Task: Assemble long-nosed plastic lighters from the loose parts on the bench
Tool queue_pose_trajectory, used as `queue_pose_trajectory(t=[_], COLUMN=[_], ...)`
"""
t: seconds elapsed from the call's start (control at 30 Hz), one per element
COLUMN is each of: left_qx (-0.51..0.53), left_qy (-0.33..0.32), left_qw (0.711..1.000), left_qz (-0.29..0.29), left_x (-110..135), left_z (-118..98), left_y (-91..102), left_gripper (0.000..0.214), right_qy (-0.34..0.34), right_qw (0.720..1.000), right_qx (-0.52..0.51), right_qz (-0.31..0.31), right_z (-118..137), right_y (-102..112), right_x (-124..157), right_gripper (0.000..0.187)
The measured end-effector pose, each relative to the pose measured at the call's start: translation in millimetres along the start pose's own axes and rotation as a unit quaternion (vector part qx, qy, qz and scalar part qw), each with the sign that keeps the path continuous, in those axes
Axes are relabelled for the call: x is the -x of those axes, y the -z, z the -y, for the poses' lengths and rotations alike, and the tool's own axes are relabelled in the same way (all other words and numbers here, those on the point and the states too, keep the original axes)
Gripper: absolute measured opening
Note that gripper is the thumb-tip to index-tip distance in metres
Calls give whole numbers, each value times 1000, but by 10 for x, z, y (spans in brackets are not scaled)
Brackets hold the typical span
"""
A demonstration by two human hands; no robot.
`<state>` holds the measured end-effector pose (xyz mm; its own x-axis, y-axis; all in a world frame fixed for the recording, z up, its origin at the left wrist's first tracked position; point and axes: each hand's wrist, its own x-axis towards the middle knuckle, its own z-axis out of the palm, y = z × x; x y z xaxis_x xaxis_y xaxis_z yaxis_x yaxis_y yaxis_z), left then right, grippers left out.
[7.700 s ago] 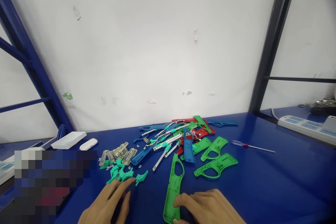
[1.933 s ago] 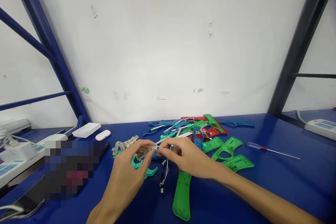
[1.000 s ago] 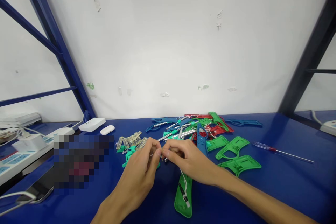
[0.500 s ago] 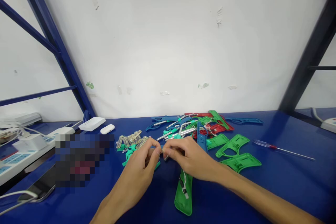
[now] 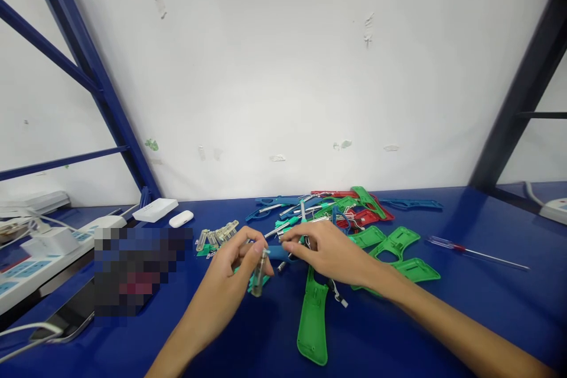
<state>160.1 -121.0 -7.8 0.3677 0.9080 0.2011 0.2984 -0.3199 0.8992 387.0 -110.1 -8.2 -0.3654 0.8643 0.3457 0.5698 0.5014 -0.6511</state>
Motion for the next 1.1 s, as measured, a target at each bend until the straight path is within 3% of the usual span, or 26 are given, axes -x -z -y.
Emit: queue_pose_trajectory(t=[0.1,0.3,0.63,0.9,1.1], left_qx=[-14,-38,-41,-195,-183], left_qy=[-13,-49,-97,-127,-128], left_qw=[1000,996,993,970,974], left_qz=[-20,-58,-57,-64,-36], left_x=[15,59,55,96,81], left_z=[12,46,114,80,126], left_y=[-17,-92,-152,-128,-141], left_gripper=[35,37,33,26,31], right_qy=[6,21,-13,17,41], right_qw=[999,996,979,992,996], right_qx=[-9,-81,-203,-118,-75], right_qz=[-33,14,21,-38,-25], right_z=[96,216,192,219,229], right_y=[-41,-129,-233,-228,-244], right_x=[41,83,89,119,125], right_gripper=[27,20,20,7,7])
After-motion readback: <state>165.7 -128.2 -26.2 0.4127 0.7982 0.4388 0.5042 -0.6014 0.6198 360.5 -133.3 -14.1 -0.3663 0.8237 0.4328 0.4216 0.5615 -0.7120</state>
